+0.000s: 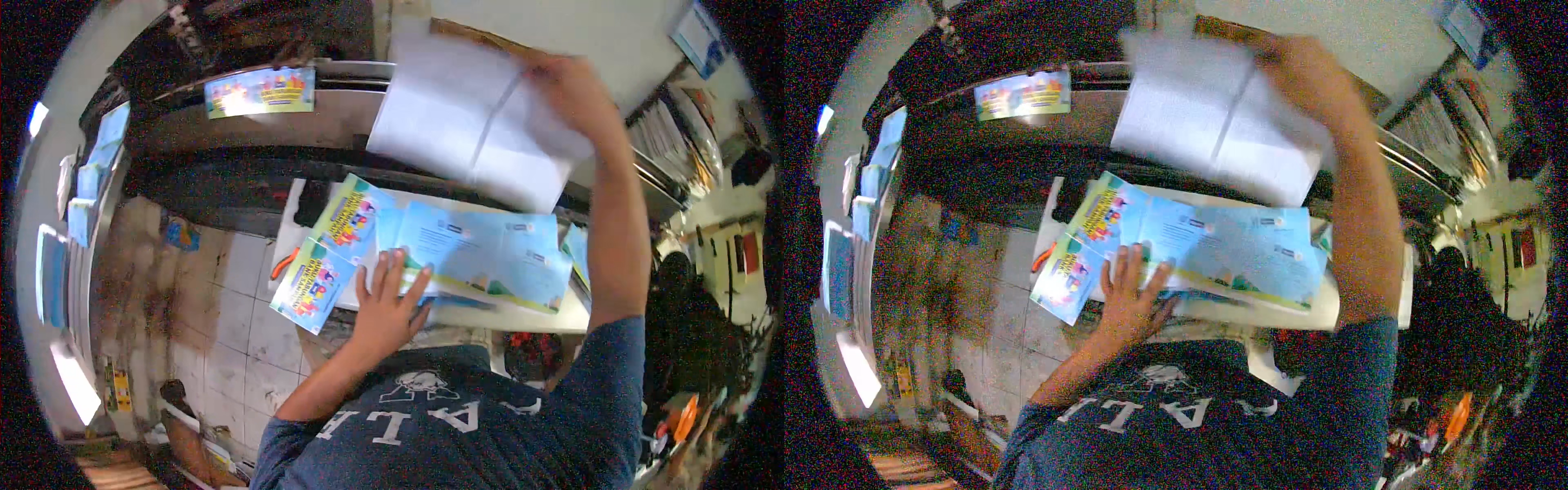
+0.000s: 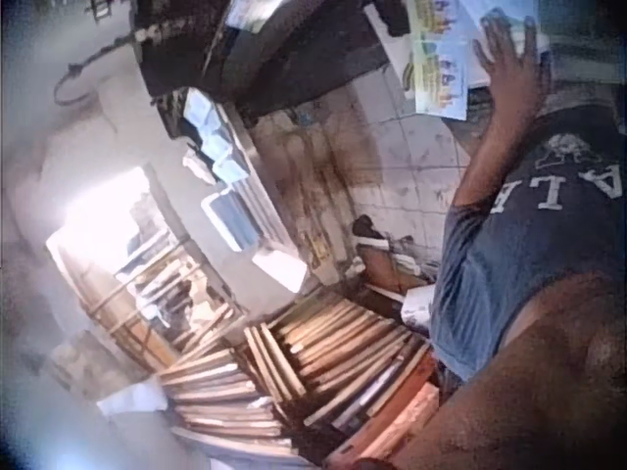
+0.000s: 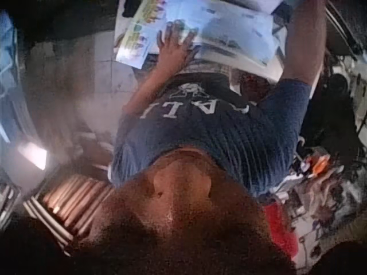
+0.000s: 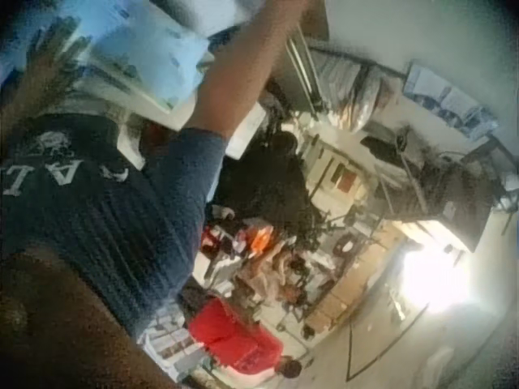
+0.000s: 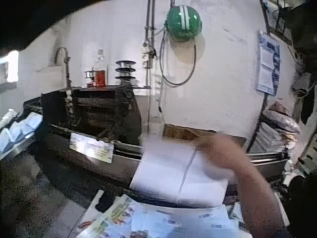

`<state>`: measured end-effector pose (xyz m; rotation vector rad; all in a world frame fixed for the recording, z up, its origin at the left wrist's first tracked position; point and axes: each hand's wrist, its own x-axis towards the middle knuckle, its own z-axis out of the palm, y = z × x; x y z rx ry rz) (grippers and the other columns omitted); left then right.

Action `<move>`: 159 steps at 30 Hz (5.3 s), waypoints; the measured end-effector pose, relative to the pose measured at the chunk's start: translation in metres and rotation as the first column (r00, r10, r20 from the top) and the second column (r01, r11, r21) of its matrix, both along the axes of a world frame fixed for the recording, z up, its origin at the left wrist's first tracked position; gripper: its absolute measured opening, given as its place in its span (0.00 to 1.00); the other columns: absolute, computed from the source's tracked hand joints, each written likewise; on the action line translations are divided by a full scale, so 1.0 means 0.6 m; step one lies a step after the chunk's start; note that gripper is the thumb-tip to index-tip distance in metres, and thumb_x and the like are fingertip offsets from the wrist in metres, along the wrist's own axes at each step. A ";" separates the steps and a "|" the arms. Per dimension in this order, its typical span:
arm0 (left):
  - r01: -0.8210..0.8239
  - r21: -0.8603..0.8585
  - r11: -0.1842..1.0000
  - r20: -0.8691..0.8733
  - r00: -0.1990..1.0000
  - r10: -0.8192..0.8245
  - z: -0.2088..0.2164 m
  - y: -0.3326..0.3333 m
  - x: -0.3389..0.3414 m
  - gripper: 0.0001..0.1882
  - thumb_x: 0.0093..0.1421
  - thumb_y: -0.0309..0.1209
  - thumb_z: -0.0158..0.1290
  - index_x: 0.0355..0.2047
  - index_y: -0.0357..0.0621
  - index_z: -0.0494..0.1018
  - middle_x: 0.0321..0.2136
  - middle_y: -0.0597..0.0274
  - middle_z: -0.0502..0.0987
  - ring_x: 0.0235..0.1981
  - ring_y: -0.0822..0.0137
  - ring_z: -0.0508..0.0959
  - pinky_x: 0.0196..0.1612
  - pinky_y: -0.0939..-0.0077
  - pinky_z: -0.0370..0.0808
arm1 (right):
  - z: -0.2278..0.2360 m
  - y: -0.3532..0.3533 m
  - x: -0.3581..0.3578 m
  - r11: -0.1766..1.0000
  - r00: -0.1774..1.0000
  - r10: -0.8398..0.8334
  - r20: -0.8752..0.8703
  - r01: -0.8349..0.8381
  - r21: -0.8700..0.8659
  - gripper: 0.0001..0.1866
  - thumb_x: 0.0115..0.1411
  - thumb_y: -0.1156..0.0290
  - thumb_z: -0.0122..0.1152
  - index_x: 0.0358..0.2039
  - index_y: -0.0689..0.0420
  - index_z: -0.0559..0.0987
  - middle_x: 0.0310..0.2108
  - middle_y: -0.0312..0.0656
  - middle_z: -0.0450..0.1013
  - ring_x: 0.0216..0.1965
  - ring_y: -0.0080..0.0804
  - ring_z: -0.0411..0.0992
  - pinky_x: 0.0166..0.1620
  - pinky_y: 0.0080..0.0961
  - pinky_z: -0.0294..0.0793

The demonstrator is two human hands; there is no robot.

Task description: The person folds printed inner sheets and booklet covers together to assemble booklets by hand, aligns their edges, and arranges the assembled booklets into stacks on the table.

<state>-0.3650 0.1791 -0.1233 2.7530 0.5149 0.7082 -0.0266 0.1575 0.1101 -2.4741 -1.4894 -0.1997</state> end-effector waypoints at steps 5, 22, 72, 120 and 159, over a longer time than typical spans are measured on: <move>0.048 -0.004 0.999 -0.127 0.991 -0.049 0.001 -0.003 -0.009 0.37 0.51 0.45 0.59 0.60 0.58 0.60 0.63 0.47 0.53 0.64 0.48 0.54 0.60 0.39 0.48 | -0.006 0.051 -0.033 0.755 0.863 -0.011 0.506 -0.324 0.570 0.20 0.54 0.79 0.52 0.46 0.47 0.78 0.41 0.42 0.76 0.42 0.40 0.74 0.46 0.33 0.74; 0.028 -0.046 0.999 -0.212 0.976 -0.037 0.026 0.004 0.003 0.36 0.52 0.40 0.57 0.61 0.51 0.59 0.64 0.45 0.50 0.64 0.46 0.53 0.58 0.48 0.54 | -0.247 -0.226 -0.259 0.865 0.923 0.378 0.075 -0.323 -0.385 0.37 0.46 0.49 0.65 0.51 0.61 0.69 0.56 0.53 0.61 0.57 0.52 0.61 0.53 0.46 0.68; 0.138 -0.225 0.965 0.223 0.971 -0.087 -0.064 0.045 -0.017 0.39 0.53 0.39 0.55 0.62 0.39 0.52 0.63 0.48 0.54 0.65 0.49 0.53 0.61 0.51 0.56 | -0.221 0.143 0.045 0.999 0.893 0.008 0.450 -0.030 0.041 0.29 0.55 0.81 0.47 0.56 0.41 0.70 0.54 0.36 0.69 0.47 0.40 0.73 0.46 0.33 0.74; 0.202 -0.249 0.947 0.390 0.916 -0.092 -0.067 0.047 -0.016 0.40 0.52 0.37 0.59 0.63 0.50 0.54 0.64 0.40 0.48 0.64 0.42 0.54 0.60 0.48 0.59 | -0.235 0.160 0.042 0.992 0.923 0.120 0.367 -0.122 -0.015 0.26 0.57 0.79 0.48 0.55 0.43 0.71 0.55 0.41 0.68 0.54 0.40 0.68 0.52 0.35 0.71; 0.199 -0.368 0.908 0.396 0.917 -0.041 -0.096 0.038 -0.072 0.46 0.52 0.44 0.60 0.64 0.41 0.48 0.62 0.36 0.49 0.62 0.39 0.54 0.61 0.51 0.54 | -0.015 -0.010 -0.020 1.000 0.988 0.008 0.156 -0.009 0.006 0.14 0.57 0.66 0.55 0.42 0.57 0.77 0.34 0.51 0.75 0.37 0.48 0.74 0.41 0.36 0.72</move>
